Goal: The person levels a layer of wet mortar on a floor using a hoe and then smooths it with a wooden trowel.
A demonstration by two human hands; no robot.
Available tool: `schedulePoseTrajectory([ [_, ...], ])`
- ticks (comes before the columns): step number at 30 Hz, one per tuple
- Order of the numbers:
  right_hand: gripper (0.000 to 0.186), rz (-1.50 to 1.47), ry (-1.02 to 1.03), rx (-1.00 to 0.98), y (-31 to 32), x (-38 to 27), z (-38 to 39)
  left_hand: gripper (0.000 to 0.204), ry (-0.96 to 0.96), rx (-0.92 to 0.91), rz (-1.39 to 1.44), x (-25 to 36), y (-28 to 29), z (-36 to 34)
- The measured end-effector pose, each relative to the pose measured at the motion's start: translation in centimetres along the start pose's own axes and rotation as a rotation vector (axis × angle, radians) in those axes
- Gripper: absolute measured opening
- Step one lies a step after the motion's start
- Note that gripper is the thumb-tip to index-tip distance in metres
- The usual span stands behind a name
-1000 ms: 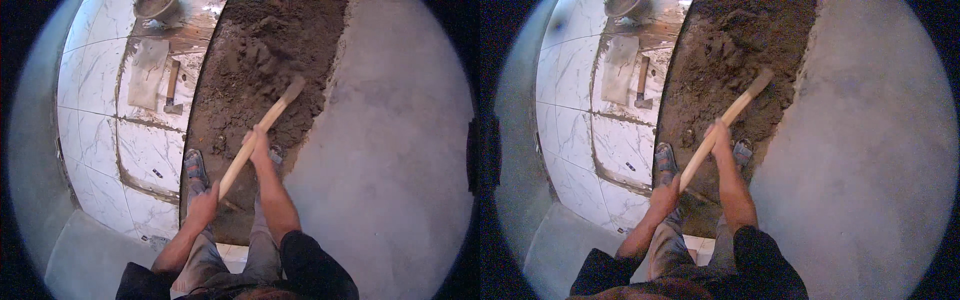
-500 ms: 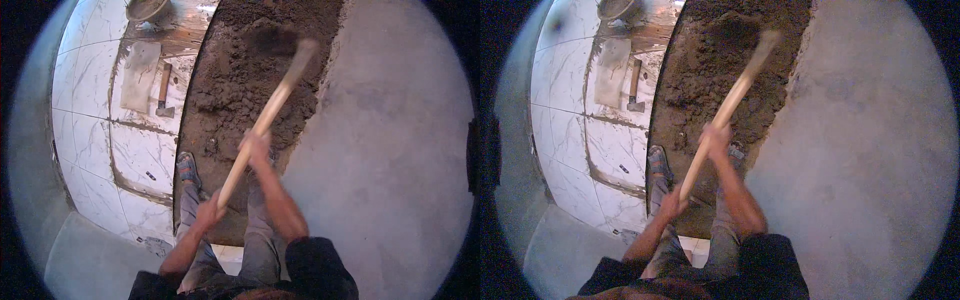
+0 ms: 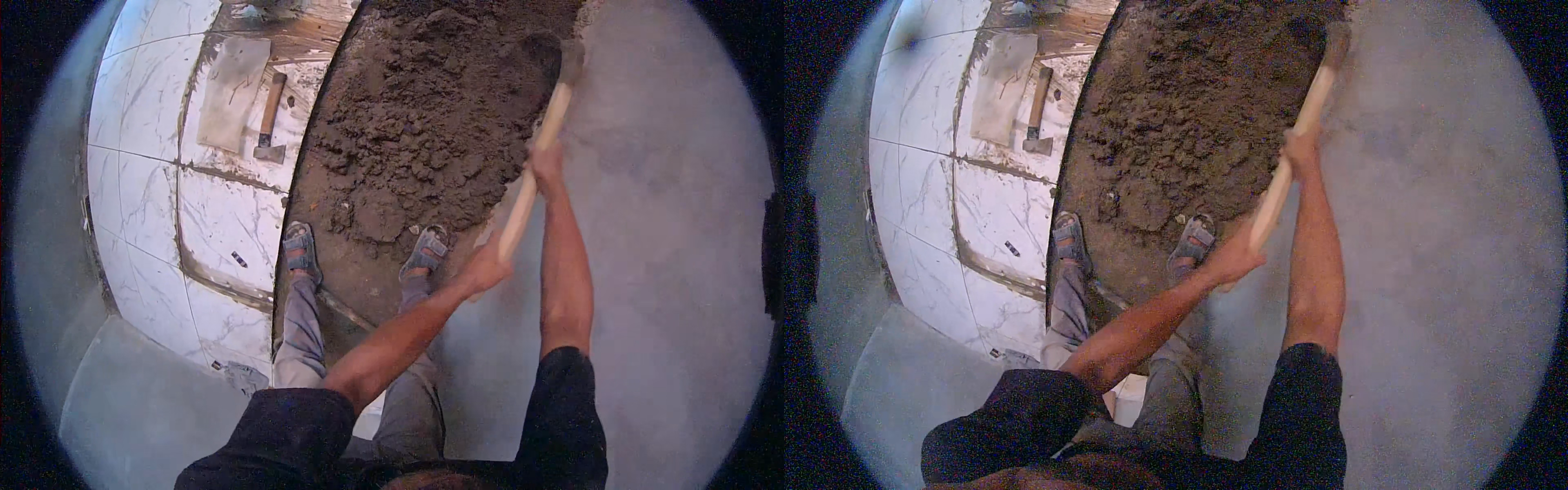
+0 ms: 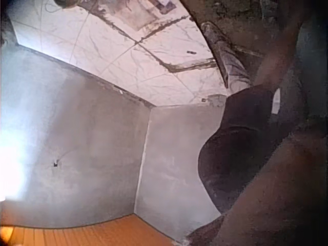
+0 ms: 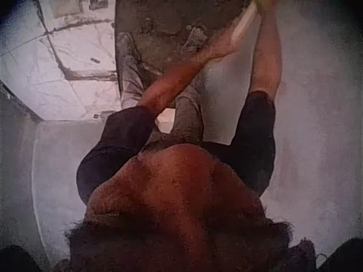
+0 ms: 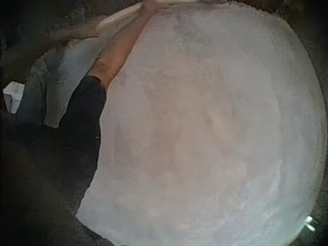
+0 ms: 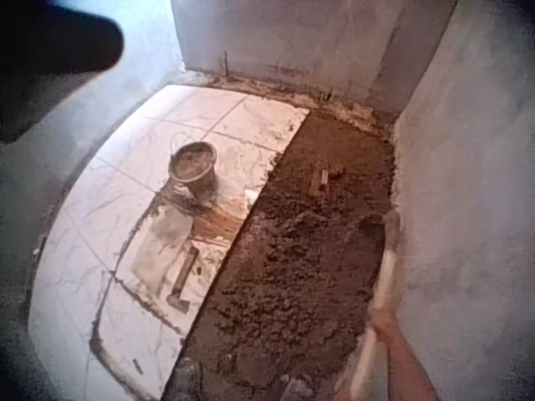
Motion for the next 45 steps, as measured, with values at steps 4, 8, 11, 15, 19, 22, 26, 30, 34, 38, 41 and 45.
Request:
schedulePoseTrajectory([
  [4, 0.073, 0.125, 0.033, 0.072, 3.2, 3.8, 3.9, 0.069, 0.148, -0.171, 0.103, 1.9, -2.6, 5.0],
  [8, 0.073, 0.358, 0.073, 0.036, 0.0, 4.9, 9.0, 0.069, 0.125, -0.118, 0.204, -0.3, -3.0, 10.4],
  [11, 0.052, 0.201, 0.117, 0.198, 0.2, 10.2, 8.8, 0.068, 0.118, -0.166, 0.238, 0.1, -2.3, 12.2],
  [15, 0.049, 0.223, -0.134, 0.119, -2.2, 4.9, 14.0, 0.063, 0.236, -0.322, 0.245, 2.3, 4.0, 15.7],
  [19, 0.042, 0.022, -0.046, 0.128, -6.1, 1.4, 18.7, 0.055, 0.154, -0.308, 0.214, 1.2, 9.3, 19.7],
  [22, 0.035, -0.262, -0.379, -0.035, -9.8, 0.9, 22.4, 0.050, 0.197, -0.225, -0.020, 1.2, 13.9, 23.0],
  [26, 0.018, -0.691, -0.449, -0.122, -13.7, 2.1, 21.5, 0.050, 0.254, -0.344, -0.185, -0.1, 20.0, 22.8],
  [30, 0.014, -0.830, -0.431, -0.037, -17.0, 0.5, 24.4, 0.049, 0.253, -0.361, -0.181, -2.1, 22.8, 25.4],
  [34, 0.015, -0.871, -0.392, -0.106, -20.3, 0.7, 29.2, 0.045, 0.199, -0.382, -0.190, -3.5, 25.8, 31.0],
  [38, 0.015, -1.009, -0.360, -0.108, -25.0, -0.1, 36.2, 0.047, 0.154, -0.381, -0.182, -6.8, 29.2, 37.4],
  [41, 0.025, -1.053, -0.537, -0.113, -29.1, 0.0, 41.0, 0.046, 0.272, -0.339, -0.297, -6.8, 32.0, 42.2],
  [45, 0.056, -1.181, -0.604, -0.213, -32.0, 1.0, 44.1, 0.046, 0.479, -0.332, -0.354, -10.2, 33.1, 46.3],
])
Point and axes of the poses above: each hand's wrist, its own z-axis away from the middle knuckle, its own y-axis out of the back of the hand, x = y × z, the point moved 4 cm from there along -z, towards the middle knuckle, and after that the axes turned 2 degrees about -y, right-handed, at the moved point
